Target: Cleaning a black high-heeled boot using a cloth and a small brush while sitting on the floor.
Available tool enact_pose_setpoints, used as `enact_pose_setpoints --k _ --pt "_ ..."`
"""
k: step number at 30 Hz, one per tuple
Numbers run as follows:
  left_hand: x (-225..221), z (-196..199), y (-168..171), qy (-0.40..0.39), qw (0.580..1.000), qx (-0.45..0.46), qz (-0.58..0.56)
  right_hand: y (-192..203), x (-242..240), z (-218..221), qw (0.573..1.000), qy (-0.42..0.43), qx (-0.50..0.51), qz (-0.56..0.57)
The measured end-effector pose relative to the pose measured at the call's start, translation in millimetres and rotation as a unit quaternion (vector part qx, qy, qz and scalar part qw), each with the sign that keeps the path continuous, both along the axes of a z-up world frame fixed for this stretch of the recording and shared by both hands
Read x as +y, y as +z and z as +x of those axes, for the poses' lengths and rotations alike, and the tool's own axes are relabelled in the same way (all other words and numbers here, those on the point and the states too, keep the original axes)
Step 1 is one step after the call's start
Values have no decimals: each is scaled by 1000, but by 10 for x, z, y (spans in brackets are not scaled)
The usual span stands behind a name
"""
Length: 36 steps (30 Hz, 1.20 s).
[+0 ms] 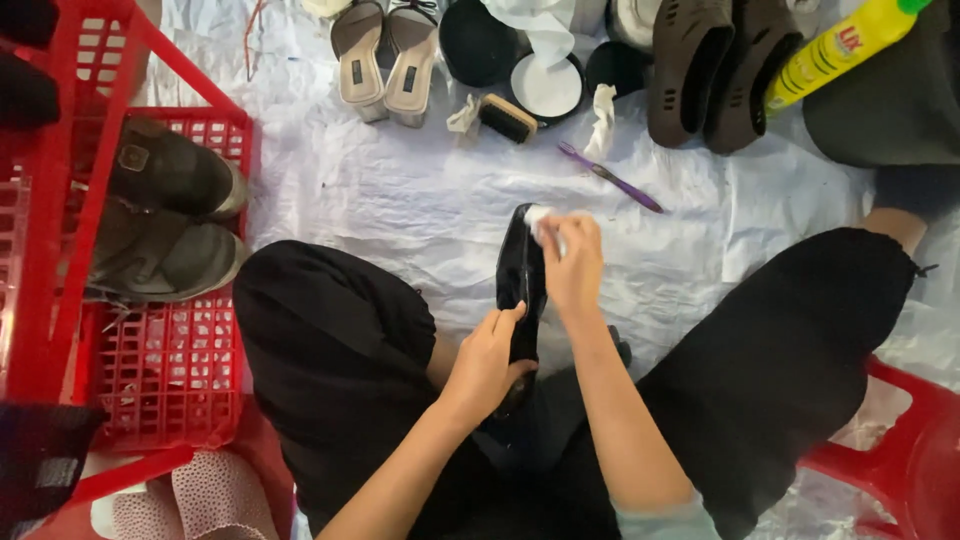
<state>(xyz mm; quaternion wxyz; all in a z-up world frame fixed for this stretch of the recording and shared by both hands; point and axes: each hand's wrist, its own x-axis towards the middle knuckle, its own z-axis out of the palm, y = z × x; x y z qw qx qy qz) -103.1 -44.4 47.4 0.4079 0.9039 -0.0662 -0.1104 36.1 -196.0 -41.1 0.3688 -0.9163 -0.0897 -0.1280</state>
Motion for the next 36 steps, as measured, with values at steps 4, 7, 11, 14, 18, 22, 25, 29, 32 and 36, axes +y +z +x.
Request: enact_pose_setpoints --k 4,7,11,14,18,22,25,29,32,36 --pt "94 32 4 8 999 20 -27 189 23 -664 999 24 44 -16" --pt "137 92 22 19 996 72 -54 300 4 -829 994 7 108 16" --pt "184 88 21 10 993 93 -71 306 51 -416 998 29 60 -8" --pt "187 100 70 17 991 98 -94 107 77 -30 1000 14 21 -4" --pt "208 94 57 27 989 105 -103 144 114 -119 1000 16 24 10" --pt "210 129 43 45 985 122 -115 242 40 -825 996 24 79 -18" --pt "122 132 -2 85 981 110 -132 251 -191 -1212 989 13 150 -9" --pt "19 194 222 74 991 48 -105 257 -529 -1157 973 -83 210 53" --pt "-176 260 208 24 997 -68 4 242 -689 -976 959 -140 200 145" --pt "-621 296 174 22 948 -221 229 118 -995 -851 947 -163 180 209"
